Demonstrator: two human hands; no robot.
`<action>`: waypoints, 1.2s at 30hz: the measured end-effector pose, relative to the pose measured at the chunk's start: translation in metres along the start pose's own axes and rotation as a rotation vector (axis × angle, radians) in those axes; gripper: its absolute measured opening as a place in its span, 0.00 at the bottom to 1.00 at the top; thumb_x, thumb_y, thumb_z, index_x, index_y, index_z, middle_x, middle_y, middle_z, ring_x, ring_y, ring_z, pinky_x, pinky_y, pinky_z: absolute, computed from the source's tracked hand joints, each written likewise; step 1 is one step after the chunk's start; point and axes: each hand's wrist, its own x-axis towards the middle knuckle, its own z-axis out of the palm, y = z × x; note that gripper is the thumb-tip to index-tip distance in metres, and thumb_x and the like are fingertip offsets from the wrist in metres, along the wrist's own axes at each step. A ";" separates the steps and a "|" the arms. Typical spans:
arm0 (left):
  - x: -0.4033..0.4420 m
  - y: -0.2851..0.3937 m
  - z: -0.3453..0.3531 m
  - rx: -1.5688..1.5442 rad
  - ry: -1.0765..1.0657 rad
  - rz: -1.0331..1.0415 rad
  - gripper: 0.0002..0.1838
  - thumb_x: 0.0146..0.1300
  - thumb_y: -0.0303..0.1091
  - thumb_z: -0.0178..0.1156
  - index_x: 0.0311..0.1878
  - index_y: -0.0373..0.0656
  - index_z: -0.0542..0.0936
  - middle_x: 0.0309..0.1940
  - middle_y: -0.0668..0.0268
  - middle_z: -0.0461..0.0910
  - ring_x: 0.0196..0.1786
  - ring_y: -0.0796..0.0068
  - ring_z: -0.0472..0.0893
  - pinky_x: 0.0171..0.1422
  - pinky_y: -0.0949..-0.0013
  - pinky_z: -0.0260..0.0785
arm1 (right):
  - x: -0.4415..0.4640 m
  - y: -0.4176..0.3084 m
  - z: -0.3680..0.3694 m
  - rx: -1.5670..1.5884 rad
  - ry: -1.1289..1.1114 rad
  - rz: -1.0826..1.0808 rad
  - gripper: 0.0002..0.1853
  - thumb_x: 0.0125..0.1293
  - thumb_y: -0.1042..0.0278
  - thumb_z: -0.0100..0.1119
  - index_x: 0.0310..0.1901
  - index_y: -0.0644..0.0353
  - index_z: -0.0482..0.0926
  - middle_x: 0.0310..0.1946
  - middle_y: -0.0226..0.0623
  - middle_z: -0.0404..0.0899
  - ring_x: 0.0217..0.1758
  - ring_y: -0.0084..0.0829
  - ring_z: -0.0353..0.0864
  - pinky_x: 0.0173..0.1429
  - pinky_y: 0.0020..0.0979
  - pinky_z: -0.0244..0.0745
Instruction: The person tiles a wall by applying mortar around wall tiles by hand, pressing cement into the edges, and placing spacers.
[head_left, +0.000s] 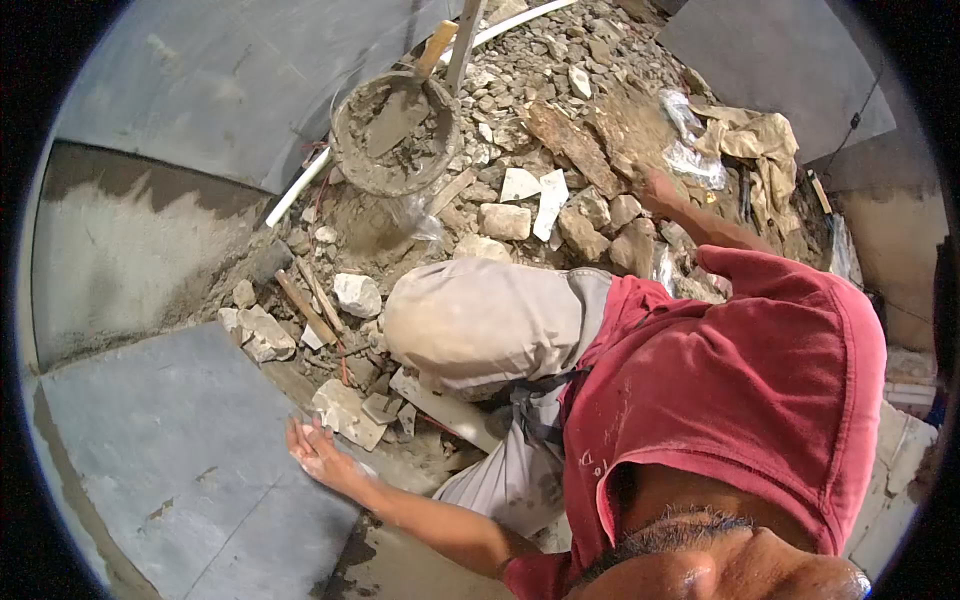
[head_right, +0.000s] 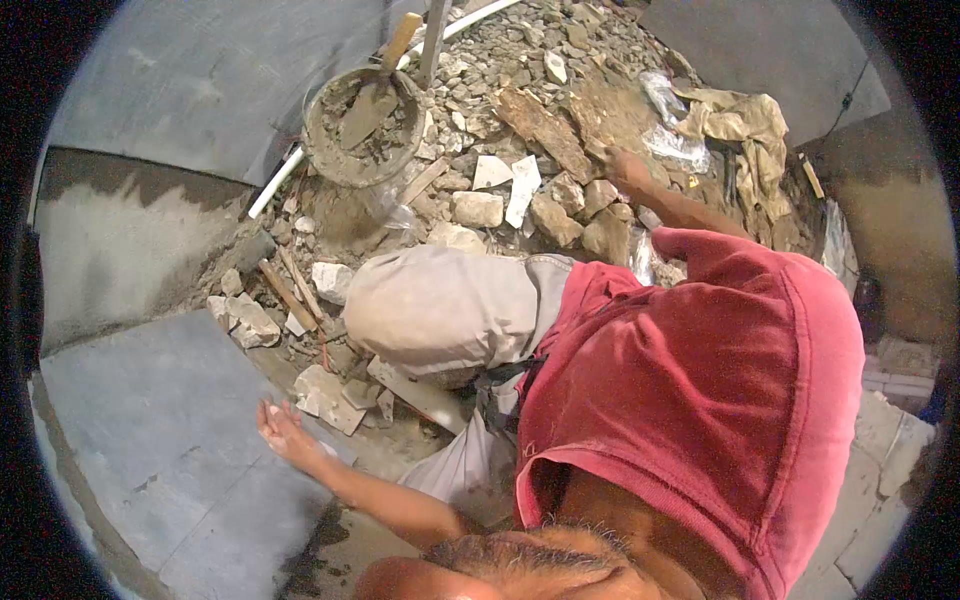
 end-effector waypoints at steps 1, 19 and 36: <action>-0.001 0.003 0.000 -0.009 -0.001 0.001 0.23 0.65 0.39 0.51 0.58 0.36 0.65 0.57 0.57 0.69 0.53 0.65 0.73 0.53 0.67 0.63 | 0.002 0.001 -0.005 -0.048 -0.076 0.091 0.19 0.57 0.66 0.52 0.51 0.61 0.70 0.43 0.56 0.74 0.47 0.53 0.73 0.50 0.45 0.68; -0.007 0.039 0.005 0.175 -0.077 -0.449 0.17 0.62 0.39 0.53 0.52 0.42 0.72 0.47 0.58 0.75 0.50 0.64 0.73 0.57 0.65 0.62 | -0.005 -0.208 -0.083 -0.067 -0.498 -0.319 0.21 0.56 0.70 0.55 0.52 0.64 0.70 0.48 0.46 0.73 0.44 0.39 0.78 0.49 0.35 0.71; -0.141 -0.030 0.017 -0.078 -0.139 -0.869 0.19 0.63 0.35 0.48 0.56 0.40 0.68 0.52 0.52 0.70 0.45 0.59 0.73 0.47 0.58 0.66 | -0.129 -0.151 -0.296 -0.075 -0.503 -0.104 0.17 0.54 0.63 0.54 0.46 0.58 0.76 0.36 0.49 0.78 0.39 0.45 0.78 0.44 0.41 0.72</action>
